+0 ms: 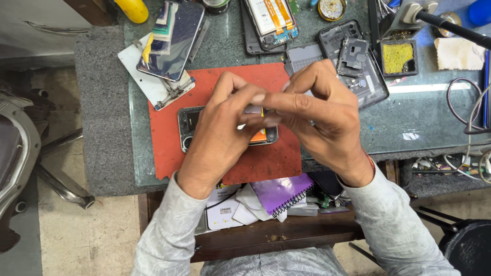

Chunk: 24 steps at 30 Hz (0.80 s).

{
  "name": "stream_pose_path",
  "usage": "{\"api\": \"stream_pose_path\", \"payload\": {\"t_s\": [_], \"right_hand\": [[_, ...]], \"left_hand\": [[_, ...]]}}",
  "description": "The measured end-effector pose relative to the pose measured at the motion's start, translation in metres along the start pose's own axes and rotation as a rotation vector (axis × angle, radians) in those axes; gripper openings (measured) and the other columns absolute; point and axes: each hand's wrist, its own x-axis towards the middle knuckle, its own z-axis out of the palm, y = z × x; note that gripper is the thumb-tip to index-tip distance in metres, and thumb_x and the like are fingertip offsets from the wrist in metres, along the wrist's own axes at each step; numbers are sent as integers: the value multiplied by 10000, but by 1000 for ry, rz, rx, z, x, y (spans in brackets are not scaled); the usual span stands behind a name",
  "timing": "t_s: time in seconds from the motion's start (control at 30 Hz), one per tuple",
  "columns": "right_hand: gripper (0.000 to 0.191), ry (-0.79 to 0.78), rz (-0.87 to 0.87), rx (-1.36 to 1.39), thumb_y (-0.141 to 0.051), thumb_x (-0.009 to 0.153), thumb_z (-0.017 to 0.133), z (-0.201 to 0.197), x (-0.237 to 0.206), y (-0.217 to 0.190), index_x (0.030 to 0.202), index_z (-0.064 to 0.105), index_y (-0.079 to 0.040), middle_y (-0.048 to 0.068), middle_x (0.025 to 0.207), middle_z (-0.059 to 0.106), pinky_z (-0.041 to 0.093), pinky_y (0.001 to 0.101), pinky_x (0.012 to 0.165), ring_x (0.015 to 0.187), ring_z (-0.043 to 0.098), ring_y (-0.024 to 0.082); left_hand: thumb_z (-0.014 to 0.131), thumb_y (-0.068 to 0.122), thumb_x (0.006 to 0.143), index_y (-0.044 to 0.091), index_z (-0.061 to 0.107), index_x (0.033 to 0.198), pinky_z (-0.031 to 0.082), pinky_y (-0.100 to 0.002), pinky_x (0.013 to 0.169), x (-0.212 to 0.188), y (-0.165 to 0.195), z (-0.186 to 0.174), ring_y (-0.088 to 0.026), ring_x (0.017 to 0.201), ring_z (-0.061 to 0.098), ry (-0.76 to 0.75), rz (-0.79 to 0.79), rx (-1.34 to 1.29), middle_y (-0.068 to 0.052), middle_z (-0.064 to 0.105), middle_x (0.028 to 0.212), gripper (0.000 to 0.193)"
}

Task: The person removes the back cover of a light green smartphone using a prying tool and a black card. They then use a screwdriver to remove several screws from the internal frame, placing them on the workbench. The clip ends while the phone remains partially disassembled.

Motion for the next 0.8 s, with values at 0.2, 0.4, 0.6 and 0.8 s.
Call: {"api": "stream_pose_path", "payload": {"t_s": [0.2,0.4,0.6,0.8], "right_hand": [[505,-61,-41,91,151,866,648,-4,2,-5,1329,606,-48,89,1075,686,530,360,905,1027,659,260],[606,-96,-18,-35,116,819,722,-2,0,-1,1383,590,-60,137,1099,675,546,383,856,982,674,301],[639,-49,23,81,147,964,702,1,-15,5,1520,479,-76,108,1177,708,623,283,906,1051,747,199],[589,32,-3,104,154,988,696,-1,-19,3,1486,432,-18,153,1185,680,649,302,956,1108,739,211]], "left_hand": [[572,-172,847,-24,632,1156,641,-304,912,-1,0,-4,-204,1009,675,-14,135,-225,-99,514,1084,348],[689,-88,850,-7,559,1214,599,-289,895,-1,-3,1,-209,1093,709,17,9,-161,-96,530,1124,394],[647,-80,925,20,596,1217,647,-317,912,-13,-1,-12,-238,1105,737,39,1,-72,-113,574,1160,312],[775,101,863,41,704,1074,543,-399,715,-12,6,-12,-262,850,698,12,38,88,-101,640,986,231]]}}
